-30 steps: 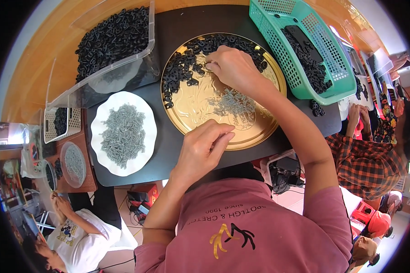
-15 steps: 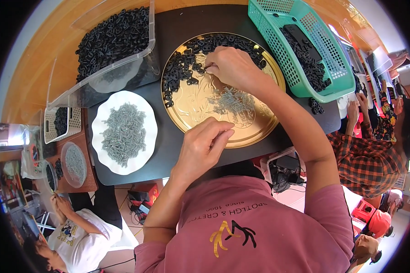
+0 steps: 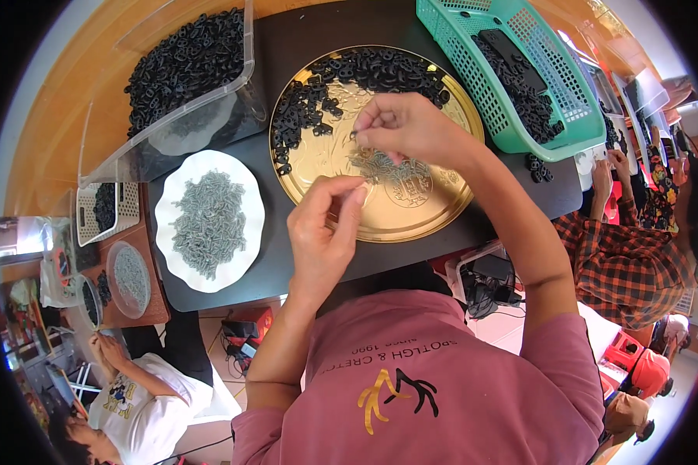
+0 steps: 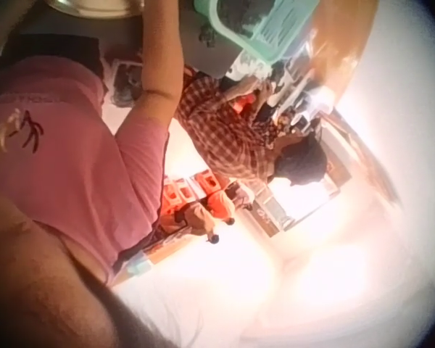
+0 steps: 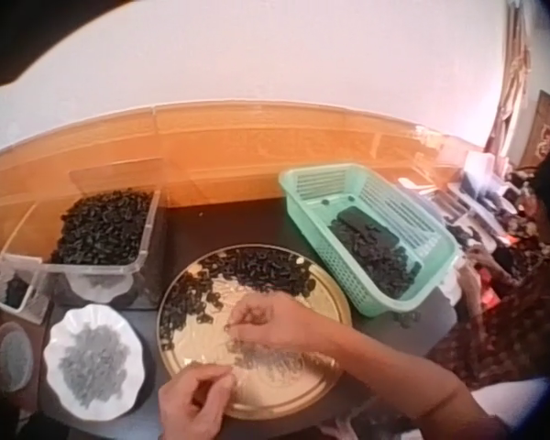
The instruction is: The person assembles small components by picking up black plastic pieces and metal pins from a tray and inserting the pins into the plastic pieces by hand.
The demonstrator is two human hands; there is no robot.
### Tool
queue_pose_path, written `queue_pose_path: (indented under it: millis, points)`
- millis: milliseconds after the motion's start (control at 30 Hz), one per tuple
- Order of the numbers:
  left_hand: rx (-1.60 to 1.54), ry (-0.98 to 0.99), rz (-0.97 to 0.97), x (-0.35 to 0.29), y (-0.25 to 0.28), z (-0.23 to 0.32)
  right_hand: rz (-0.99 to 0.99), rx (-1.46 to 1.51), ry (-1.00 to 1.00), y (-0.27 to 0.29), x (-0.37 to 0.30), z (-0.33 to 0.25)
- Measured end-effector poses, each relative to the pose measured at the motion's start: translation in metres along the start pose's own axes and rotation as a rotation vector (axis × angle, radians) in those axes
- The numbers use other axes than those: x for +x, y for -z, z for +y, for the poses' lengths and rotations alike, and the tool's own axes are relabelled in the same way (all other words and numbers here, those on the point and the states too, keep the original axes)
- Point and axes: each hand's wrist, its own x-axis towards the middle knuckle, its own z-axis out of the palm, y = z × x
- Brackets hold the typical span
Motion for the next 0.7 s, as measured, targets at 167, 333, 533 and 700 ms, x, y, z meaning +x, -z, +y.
queue_pose_path:
  millis: [167,333,533,700]
  points:
    - [-0.196,0.143,0.093,0.003,-0.004,0.007,-0.059,0.465,0.015,-0.023,-0.041,-0.007]
    - [-0.320,0.198,0.064,0.004,-0.005,0.016,0.080,0.483,0.023,-0.039,-0.068,-0.009]
    - [-0.377,0.332,-0.061,-0.004,0.000,0.017,0.256,0.348,0.104,-0.056,-0.100,-0.006]
    - [-0.062,0.145,-0.280,-0.012,0.004,0.023,0.322,-0.006,0.321,-0.051,-0.123,0.011]
